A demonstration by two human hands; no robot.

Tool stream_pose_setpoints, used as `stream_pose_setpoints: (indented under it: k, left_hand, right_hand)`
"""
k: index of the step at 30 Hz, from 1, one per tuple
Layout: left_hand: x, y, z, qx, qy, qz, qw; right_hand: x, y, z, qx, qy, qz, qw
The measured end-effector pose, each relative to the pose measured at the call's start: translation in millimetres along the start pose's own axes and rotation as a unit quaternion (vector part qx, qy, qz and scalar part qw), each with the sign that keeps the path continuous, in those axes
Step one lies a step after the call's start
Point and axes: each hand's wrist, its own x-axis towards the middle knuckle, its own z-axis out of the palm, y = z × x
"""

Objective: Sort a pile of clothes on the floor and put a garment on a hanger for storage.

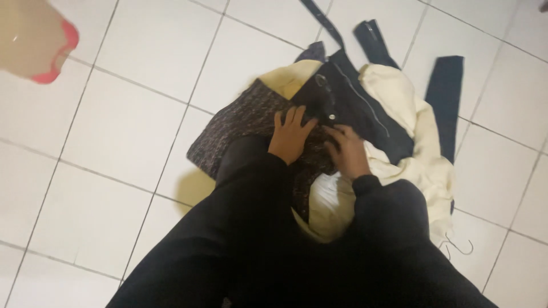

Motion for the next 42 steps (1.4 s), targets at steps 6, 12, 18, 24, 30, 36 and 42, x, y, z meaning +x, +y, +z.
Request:
stream_pose_setpoints:
  k: [6,12,18,24,30,36,42]
  left_hand:
    - [8,13,-5,-0.025,-0.054,0.024,0.998]
    - [26,8,-30,0.025,0.084,-0.132,0.987]
    - [-6,49,8,-0.029,-0.189,0.098,0.977]
    - [-10,56,23,-0.008,-0.243,0.075,0.967]
    - [-4,62,20,-0.001,-0.244,0.053,0.968]
    - [-9,62,31,0.017,-0.255,0.046,0.966]
    - [-12,72,40,0.041,-0.256,0.009,0.966]
  right_hand:
    - [-46,16,-15,-0.087,-0.061,0.018,0.994]
    - [-59,54,-18,-0.143,0.008,0.074,0.987]
    - [-52,42,-12,-0.122,-0.06,0.204,0.969]
    - [-54,49,-14,-0.018,0.006,0.101,0.995]
    - [-64,65,-5,0.0,0.003,0.203,0.979]
    - [-68,71,-10,-0.079,0.125,0.109,0.983]
    - [-70,73,-40,0.078,0.192,0.171,0.963]
